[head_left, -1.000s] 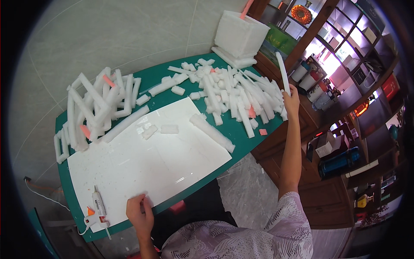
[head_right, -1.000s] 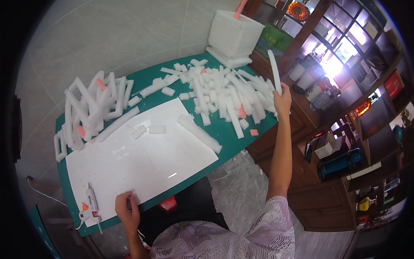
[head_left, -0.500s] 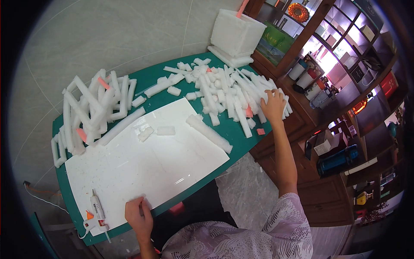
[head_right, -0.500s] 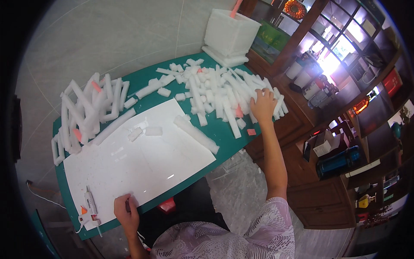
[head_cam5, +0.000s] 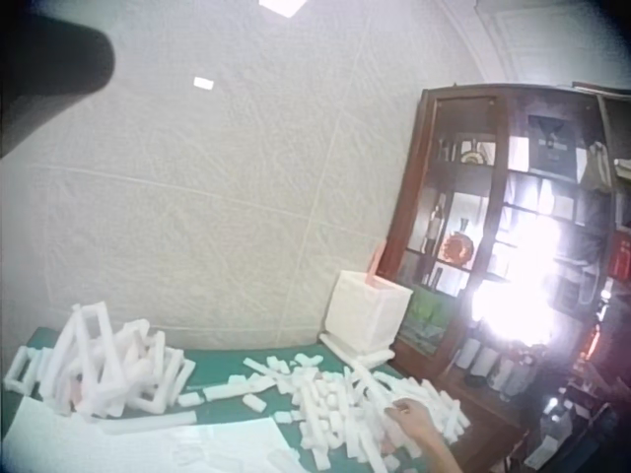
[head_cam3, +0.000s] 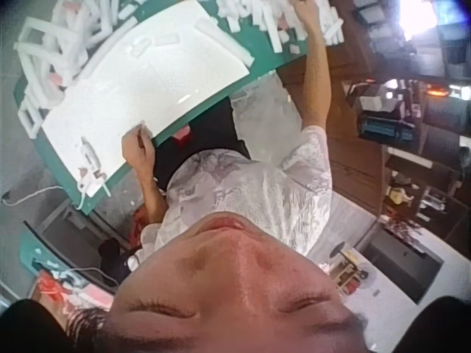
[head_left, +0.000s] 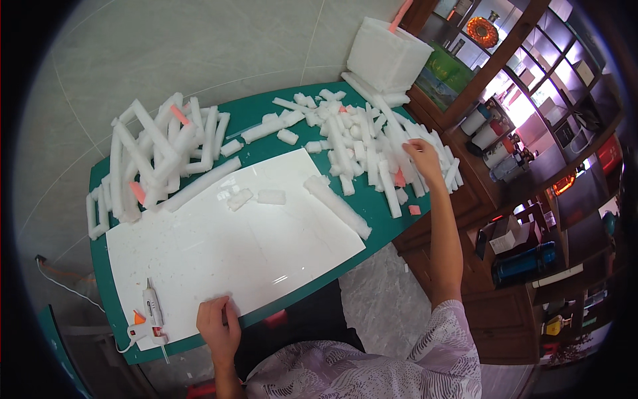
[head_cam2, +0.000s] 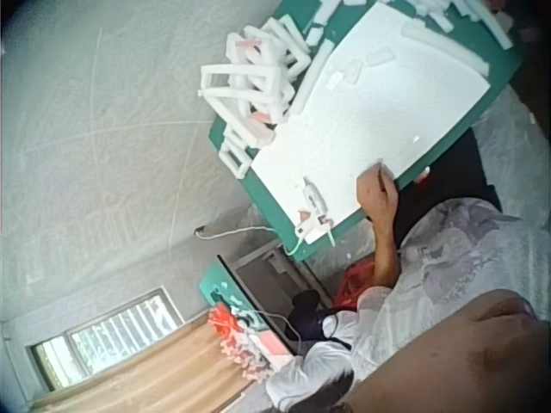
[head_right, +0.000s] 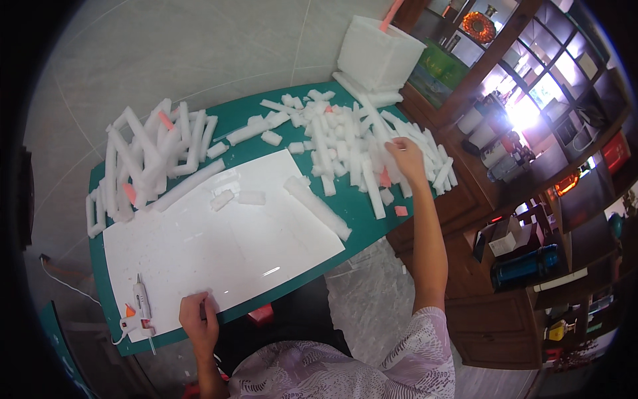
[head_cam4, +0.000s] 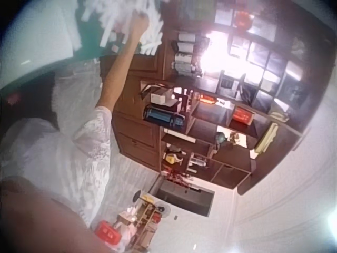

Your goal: Glue small white foam pieces together to form a structure using a hot glue gun.

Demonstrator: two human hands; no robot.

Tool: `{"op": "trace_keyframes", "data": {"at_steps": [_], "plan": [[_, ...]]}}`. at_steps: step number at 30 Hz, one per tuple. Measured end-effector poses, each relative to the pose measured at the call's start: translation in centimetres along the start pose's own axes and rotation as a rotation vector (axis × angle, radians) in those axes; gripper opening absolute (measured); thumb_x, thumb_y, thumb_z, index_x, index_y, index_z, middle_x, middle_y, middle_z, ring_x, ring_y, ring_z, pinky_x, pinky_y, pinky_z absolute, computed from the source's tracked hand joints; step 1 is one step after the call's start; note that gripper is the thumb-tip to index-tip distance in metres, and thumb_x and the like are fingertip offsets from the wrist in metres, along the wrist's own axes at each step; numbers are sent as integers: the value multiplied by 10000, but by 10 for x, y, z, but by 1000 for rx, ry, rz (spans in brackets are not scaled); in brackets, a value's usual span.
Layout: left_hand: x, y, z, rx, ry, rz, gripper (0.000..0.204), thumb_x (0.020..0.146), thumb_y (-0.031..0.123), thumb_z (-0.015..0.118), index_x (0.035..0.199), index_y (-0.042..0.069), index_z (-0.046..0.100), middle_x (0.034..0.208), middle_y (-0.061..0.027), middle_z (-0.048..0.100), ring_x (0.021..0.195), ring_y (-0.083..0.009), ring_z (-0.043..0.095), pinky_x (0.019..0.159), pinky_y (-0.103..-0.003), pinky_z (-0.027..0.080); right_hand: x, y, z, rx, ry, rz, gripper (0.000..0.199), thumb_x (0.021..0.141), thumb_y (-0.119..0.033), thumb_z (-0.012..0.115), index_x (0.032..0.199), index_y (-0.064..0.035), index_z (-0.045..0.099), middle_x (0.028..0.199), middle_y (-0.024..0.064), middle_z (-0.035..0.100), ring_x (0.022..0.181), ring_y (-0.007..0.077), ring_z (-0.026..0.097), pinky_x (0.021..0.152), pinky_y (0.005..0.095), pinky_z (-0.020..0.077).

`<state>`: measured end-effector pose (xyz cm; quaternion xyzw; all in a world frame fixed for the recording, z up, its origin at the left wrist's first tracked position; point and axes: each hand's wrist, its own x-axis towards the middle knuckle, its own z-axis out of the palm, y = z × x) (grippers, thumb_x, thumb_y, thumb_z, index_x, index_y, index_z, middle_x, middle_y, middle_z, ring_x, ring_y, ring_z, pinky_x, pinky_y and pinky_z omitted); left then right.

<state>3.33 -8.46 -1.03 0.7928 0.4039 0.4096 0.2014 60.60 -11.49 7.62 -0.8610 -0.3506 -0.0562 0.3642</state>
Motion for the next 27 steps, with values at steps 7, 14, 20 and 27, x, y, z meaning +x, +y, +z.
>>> {"op": "trace_keyframes", "data": {"at_steps": [7, 14, 20, 27], "plan": [[1, -2, 1, -9, 3, 46, 135, 818, -32, 638, 950, -3, 646, 860, -145, 641, 750, -316, 599, 651, -392, 471, -45, -51, 78, 95, -240, -112, 462, 876, -316, 699, 1185, 23, 642, 848, 124, 714, 776, 186, 691, 680, 323, 549], [-2, -4, 1, -6, 6, 31, 140, 812, -36, 638, 948, -3, 647, 855, -142, 638, 746, -313, 599, 650, -394, 471, -47, -64, 94, 291, -447, 105, 528, 887, -322, 687, 1286, 8, 586, 826, 142, 706, 679, 185, 683, 606, 301, 544], [-1, -4, 0, 5, 8, 36, 136, 809, -37, 641, 941, -5, 648, 849, -140, 636, 739, -313, 596, 645, -394, 469, -40, -91, 108, 301, -481, 248, 676, 865, -386, 715, 1376, 1, 499, 874, 157, 700, 664, 188, 676, 599, 293, 543], [0, -3, 1, -5, 17, 46, 145, 802, -44, 639, 941, -6, 649, 847, -141, 642, 735, -312, 598, 647, -396, 470, -31, -81, 125, 147, -342, 40, 800, 784, -401, 773, 1400, -1, 455, 909, 135, 669, 674, 190, 647, 584, 303, 540]]}}
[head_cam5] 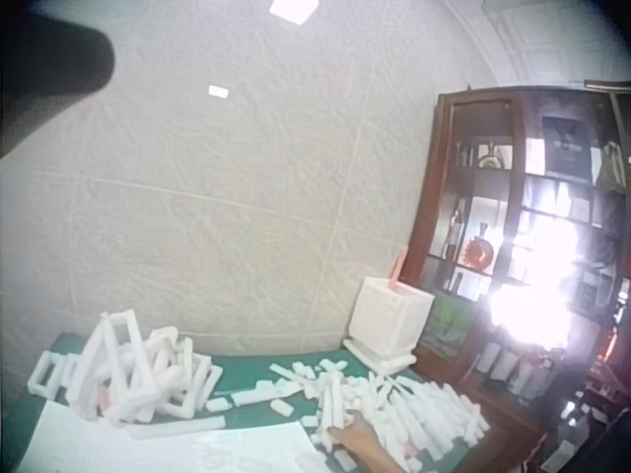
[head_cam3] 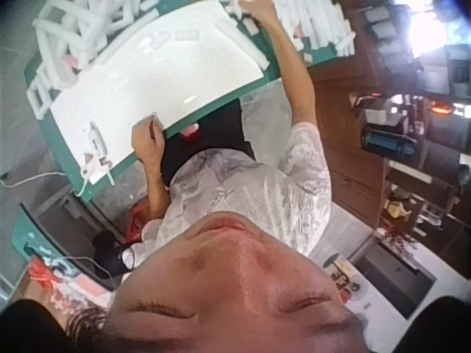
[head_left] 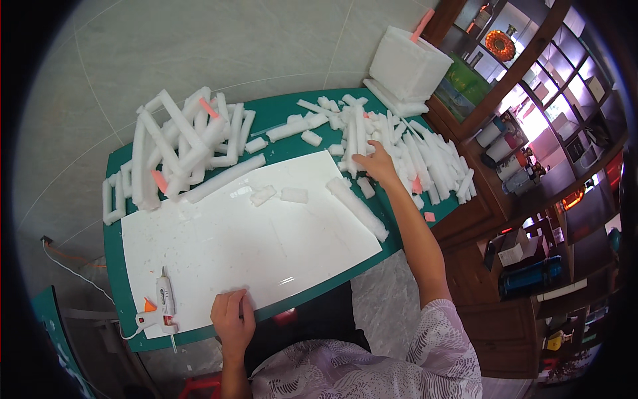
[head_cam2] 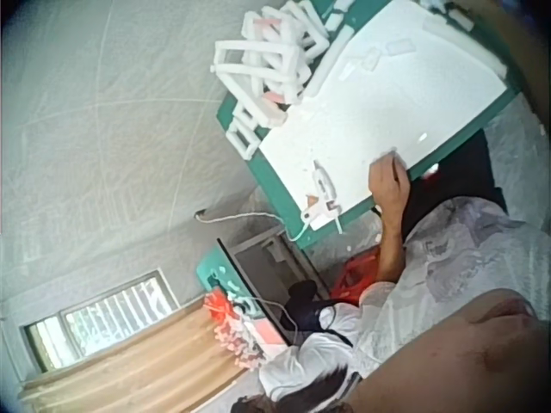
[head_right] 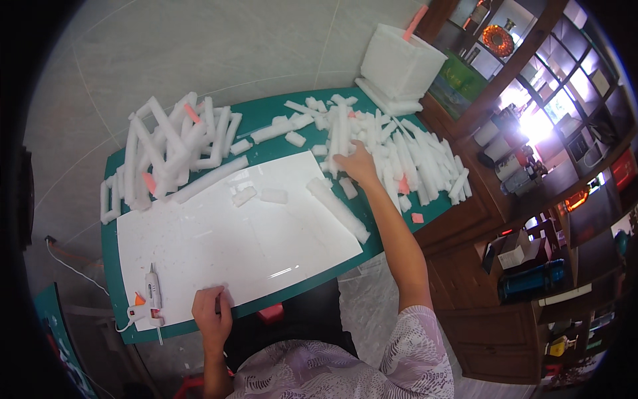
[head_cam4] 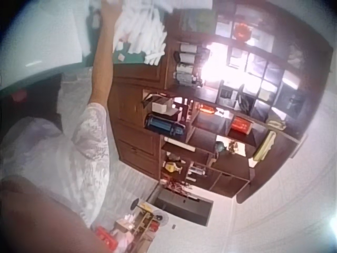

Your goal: Glue small white foam pieces together to form a structure using a hot glue gun.

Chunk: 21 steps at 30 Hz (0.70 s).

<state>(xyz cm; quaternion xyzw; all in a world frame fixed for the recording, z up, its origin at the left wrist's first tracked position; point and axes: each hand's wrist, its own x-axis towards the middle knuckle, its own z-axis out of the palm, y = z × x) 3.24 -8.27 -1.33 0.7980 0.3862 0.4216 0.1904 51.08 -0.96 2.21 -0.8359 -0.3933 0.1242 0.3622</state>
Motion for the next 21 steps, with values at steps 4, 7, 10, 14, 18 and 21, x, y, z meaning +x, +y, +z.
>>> {"op": "trace_keyframes", "data": {"at_steps": [4, 7, 10, 14, 18, 21], "plan": [[1, 0, 0, 11, 1, 13, 152, 797, -48, 639, 943, -8, 650, 847, -139, 647, 741, -309, 603, 649, -393, 474, -7, -7, 0, 106, -33, 81, 799, 759, -355, 772, 1398, 2, 451, 892, 154, 704, 622, 218, 668, 592, 314, 552], [1, 0, -4, 31, -1, 6, 158, 794, -52, 640, 945, -10, 651, 846, -141, 651, 740, -308, 605, 651, -393, 476, -10, -31, 19, 106, -58, 99, 797, 760, -328, 761, 1410, 3, 440, 899, 158, 707, 611, 218, 664, 576, 320, 545], [-2, -1, -3, 11, 5, 5, 161, 792, -56, 639, 946, -11, 651, 849, -142, 654, 737, -310, 605, 651, -395, 478, -9, -42, 21, 47, -79, 82, 818, 756, -343, 778, 1412, 7, 437, 952, 173, 703, 640, 219, 666, 595, 326, 544], [3, 0, 2, -20, 11, 33, 167, 785, -61, 642, 945, -11, 651, 855, -142, 657, 735, -313, 606, 653, -397, 481, 1, -6, 9, -5, 47, -83, 809, 779, -326, 780, 1423, 11, 426, 1051, 201, 684, 795, 230, 684, 699, 327, 550], [-6, -3, -9, -61, 2, -59, 193, 794, -59, 643, 980, -11, 646, 878, -158, 660, 758, -317, 616, 677, -393, 488, -73, -65, -13, 297, -62, -220, 690, 872, -167, 710, 1462, 13, 399, 1259, 199, 609, 1113, 233, 614, 948, 330, 479], [4, 17, -12, -167, 2, -97, 199, 827, -40, 640, 1025, -17, 641, 888, -158, 658, 788, -287, 631, 716, -367, 500, -121, -71, -18, 458, -211, -251, 672, 887, -86, 694, 1475, 22, 386, 1366, 167, 546, 1211, 210, 552, 1040, 312, 412]]}}
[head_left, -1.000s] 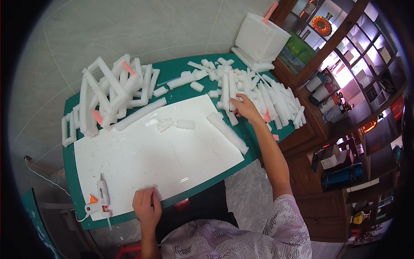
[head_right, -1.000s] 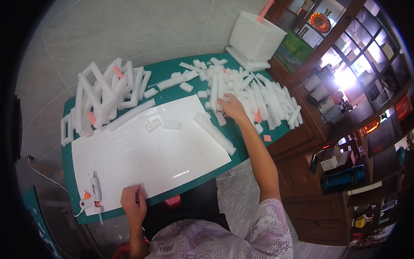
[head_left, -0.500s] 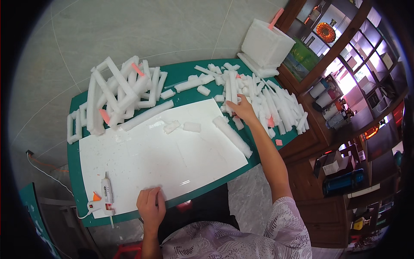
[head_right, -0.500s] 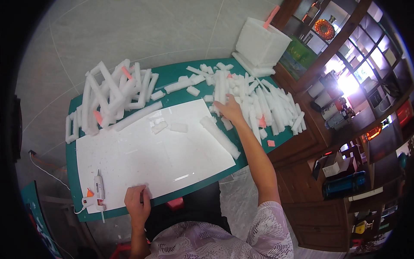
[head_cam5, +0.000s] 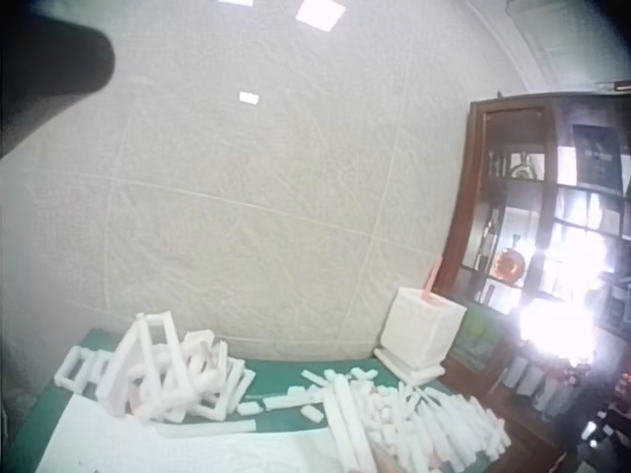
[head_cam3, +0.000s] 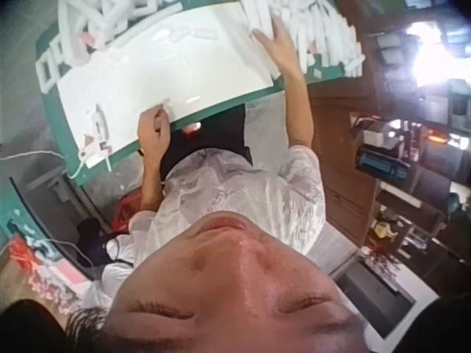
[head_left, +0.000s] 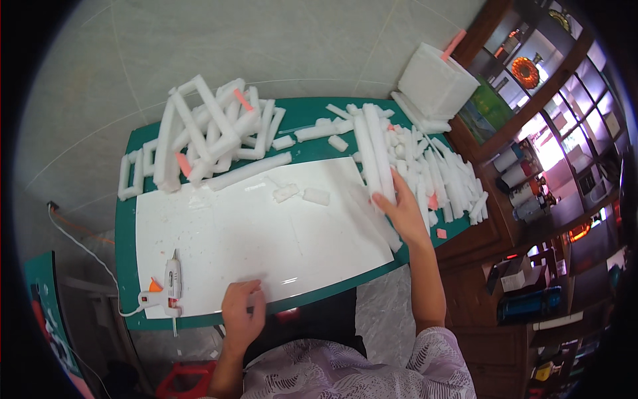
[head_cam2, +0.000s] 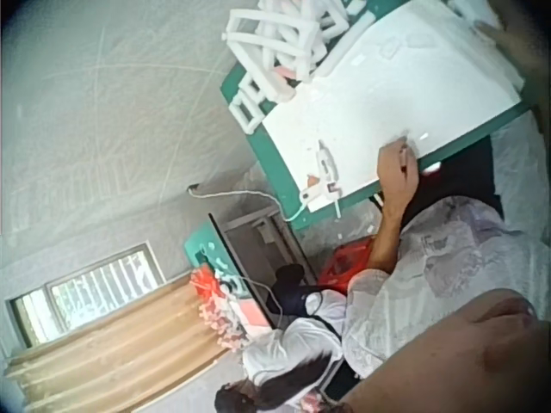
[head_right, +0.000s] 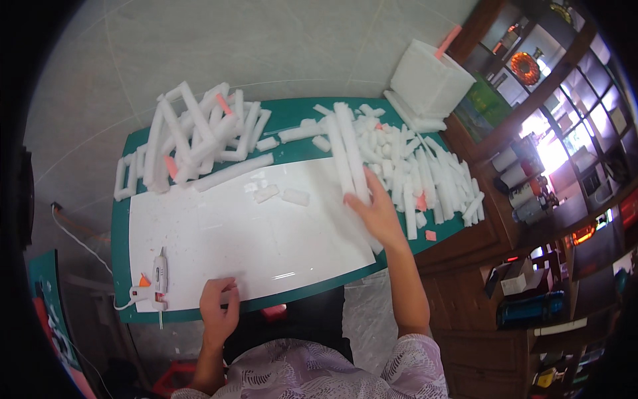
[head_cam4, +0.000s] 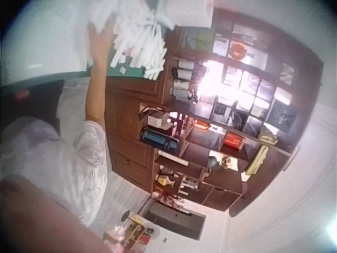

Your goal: Glue small white foam pieces together to form a structure using a hot glue gun.

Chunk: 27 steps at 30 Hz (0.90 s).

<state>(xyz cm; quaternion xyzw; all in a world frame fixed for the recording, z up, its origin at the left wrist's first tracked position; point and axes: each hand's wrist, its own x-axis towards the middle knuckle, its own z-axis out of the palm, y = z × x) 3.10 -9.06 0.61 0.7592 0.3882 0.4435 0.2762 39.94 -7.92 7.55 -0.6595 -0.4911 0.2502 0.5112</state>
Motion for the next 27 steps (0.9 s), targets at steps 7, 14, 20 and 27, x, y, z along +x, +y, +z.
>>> {"op": "trace_keyframes", "data": {"at_steps": [7, 14, 20, 27], "plan": [[63, 41, 49, -666, -200, -216, 711, 882, 58, 709, 1468, -16, 314, 1281, -188, 603, 1021, -205, 649, 799, -297, 536, -80, -32, 51, 189, -350, 50, 683, 885, -37, 703, 1484, 31, 382, 1429, 149, 504, 1279, 195, 501, 1088, 327, 371], [75, 30, 58, -1086, -69, -464, 580, 916, 4, 669, 1397, -17, 346, 1171, -192, 656, 974, -161, 674, 741, -262, 542, -89, -33, 66, -25, -508, -54, 657, 914, -126, 691, 1490, 2, 403, 1417, 205, 533, 1285, 247, 523, 1072, 334, 383], [71, 29, 50, -1086, -47, -475, 490, 913, -7, 668, 1319, -10, 394, 1143, -179, 671, 948, -167, 695, 722, -255, 553, -91, -26, 69, 112, -505, 13, 566, 962, -93, 624, 1488, -11, 429, 1385, 179, 569, 1246, 196, 529, 1058, 317, 390], [74, 25, 49, -1032, -36, -492, 501, 894, 0, 694, 1310, -23, 416, 1138, -187, 675, 891, -198, 719, 678, -259, 581, -86, -27, 70, 159, -539, 99, 488, 1009, -159, 588, 1458, -6, 474, 1354, 137, 592, 1188, 156, 540, 1033, 289, 407]]}}
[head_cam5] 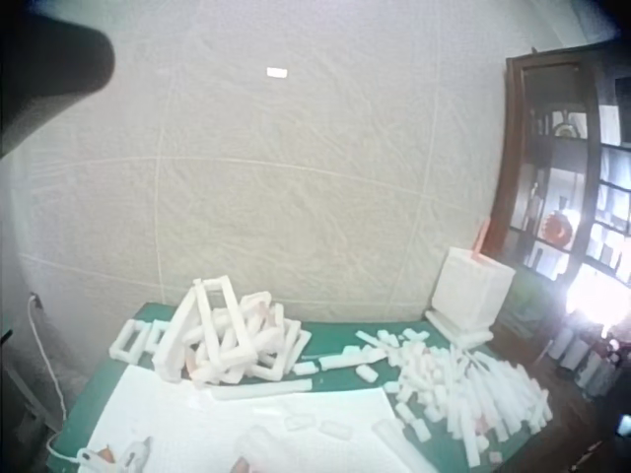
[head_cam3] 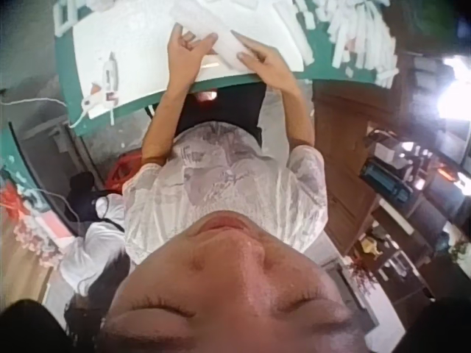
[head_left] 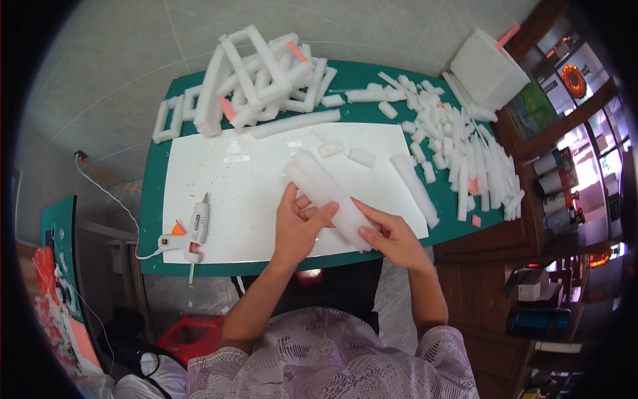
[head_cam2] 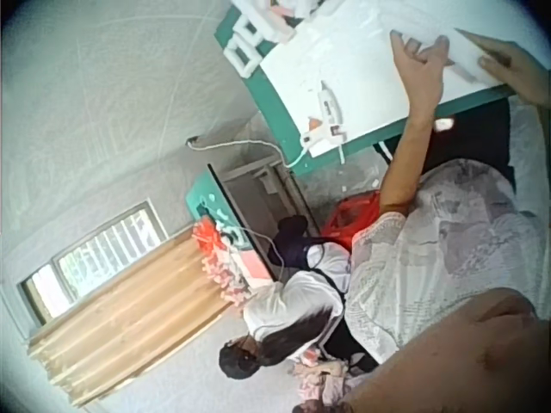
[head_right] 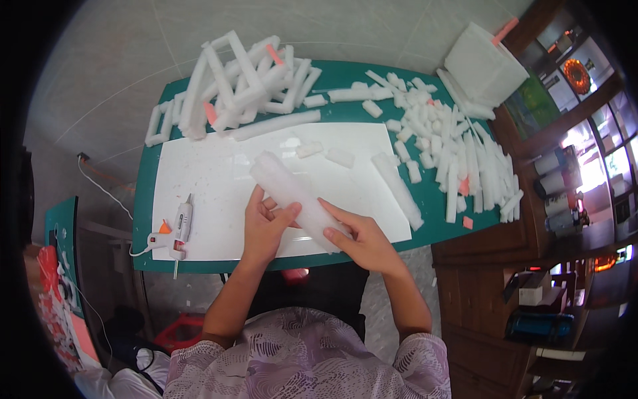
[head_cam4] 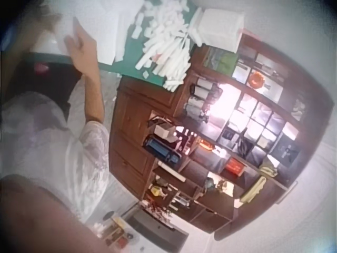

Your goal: Glue small white foam pieces together to form a structure using a hot glue gun.

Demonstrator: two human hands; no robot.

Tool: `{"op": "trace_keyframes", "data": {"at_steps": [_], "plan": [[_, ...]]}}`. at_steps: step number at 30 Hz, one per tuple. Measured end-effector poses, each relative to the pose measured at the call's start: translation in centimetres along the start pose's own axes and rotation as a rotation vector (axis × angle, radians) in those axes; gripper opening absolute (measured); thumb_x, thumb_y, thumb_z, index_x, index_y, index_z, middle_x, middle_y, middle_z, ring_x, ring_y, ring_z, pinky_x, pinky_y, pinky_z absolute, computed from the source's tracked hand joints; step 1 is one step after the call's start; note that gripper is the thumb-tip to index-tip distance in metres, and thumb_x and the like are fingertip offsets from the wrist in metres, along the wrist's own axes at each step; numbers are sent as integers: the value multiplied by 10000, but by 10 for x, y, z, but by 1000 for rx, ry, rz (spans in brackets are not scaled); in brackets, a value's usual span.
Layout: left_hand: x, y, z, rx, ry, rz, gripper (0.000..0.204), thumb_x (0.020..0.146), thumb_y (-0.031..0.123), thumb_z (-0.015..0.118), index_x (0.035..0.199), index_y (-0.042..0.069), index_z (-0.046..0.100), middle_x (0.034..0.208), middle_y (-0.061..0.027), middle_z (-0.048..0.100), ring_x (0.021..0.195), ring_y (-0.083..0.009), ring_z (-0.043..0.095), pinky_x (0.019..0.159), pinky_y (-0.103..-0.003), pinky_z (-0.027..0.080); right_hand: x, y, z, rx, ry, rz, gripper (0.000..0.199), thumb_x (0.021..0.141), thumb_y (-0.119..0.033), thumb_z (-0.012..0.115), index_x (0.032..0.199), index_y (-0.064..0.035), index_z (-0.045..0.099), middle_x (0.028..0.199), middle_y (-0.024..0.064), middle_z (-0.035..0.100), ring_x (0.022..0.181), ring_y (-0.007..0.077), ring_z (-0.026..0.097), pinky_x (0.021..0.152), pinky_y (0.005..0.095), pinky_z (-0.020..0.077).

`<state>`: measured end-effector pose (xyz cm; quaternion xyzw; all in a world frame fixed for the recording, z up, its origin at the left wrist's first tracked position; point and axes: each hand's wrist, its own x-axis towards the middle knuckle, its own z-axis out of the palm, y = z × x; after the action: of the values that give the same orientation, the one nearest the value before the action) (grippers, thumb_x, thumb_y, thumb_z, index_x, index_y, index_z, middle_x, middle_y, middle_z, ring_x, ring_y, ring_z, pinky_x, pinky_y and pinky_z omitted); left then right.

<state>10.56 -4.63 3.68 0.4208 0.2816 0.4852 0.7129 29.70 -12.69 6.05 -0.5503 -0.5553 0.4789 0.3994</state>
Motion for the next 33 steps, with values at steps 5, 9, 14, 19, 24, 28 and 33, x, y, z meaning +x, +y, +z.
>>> {"op": "trace_keyframes", "data": {"at_steps": [5, 9, 14, 19, 24, 28, 33], "plan": [[3, -1, -3, 10, 35, -24, 530, 887, 16, 706, 1331, -30, 422, 1133, -190, 678, 880, -202, 720, 665, -273, 600, 0, 9, -11, 502, -164, 223, 576, 1064, -386, 445, 1476, 17, 424, 1288, 159, 612, 1103, 217, 635, 927, 322, 527], [2, -6, -4, -30, 65, -18, 575, 887, 19, 705, 1375, -25, 404, 1121, -186, 682, 875, -199, 718, 660, -275, 603, -1, 15, -6, 730, -185, 303, 537, 1061, -320, 451, 1455, 43, 410, 1311, 176, 585, 1093, 285, 656, 873, 374, 582], [-1, -10, -11, -37, 12, -12, 595, 897, 15, 686, 1404, -15, 376, 1173, -186, 658, 936, -210, 707, 722, -297, 605, -2, 26, -4, 829, -165, 326, 480, 1038, -239, 505, 1422, 42, 442, 1307, 173, 584, 1108, 261, 640, 914, 375, 560], [-3, 4, -21, -63, 19, 10, 638, 918, 131, 691, 1437, 15, 339, 1259, -210, 611, 1081, -294, 663, 818, -370, 603, -10, 17, 4, 585, -37, 219, 448, 988, -110, 580, 1398, 34, 473, 1271, 154, 608, 1122, 211, 610, 971, 344, 506], [-10, 9, -44, -66, -118, 88, 524, 900, 52, 691, 1350, 39, 422, 1201, -200, 654, 1195, -276, 613, 975, -388, 508, -14, 12, 10, 10, 90, -105, 516, 866, 7, 673, 1358, 15, 520, 1272, 139, 612, 1177, 198, 559, 1045, 341, 412], [-15, 12, -56, 16, -266, 189, 542, 848, 45, 748, 1305, 55, 457, 1200, -196, 663, 1206, -292, 607, 1025, -400, 466, -17, 16, 8, -5, 116, -178, 578, 819, 14, 705, 1363, 17, 509, 1292, 147, 604, 1195, 210, 552, 1065, 351, 397], [-15, 10, -59, 35, -379, 238, 547, 783, 49, 812, 1229, 53, 494, 1216, -185, 658, 1221, -290, 597, 1046, -406, 456, -18, 15, 13, -21, 171, -259, 715, 799, -49, 757, 1428, 4, 421, 1359, 165, 556, 1253, 259, 528, 1090, 385, 375]]}}
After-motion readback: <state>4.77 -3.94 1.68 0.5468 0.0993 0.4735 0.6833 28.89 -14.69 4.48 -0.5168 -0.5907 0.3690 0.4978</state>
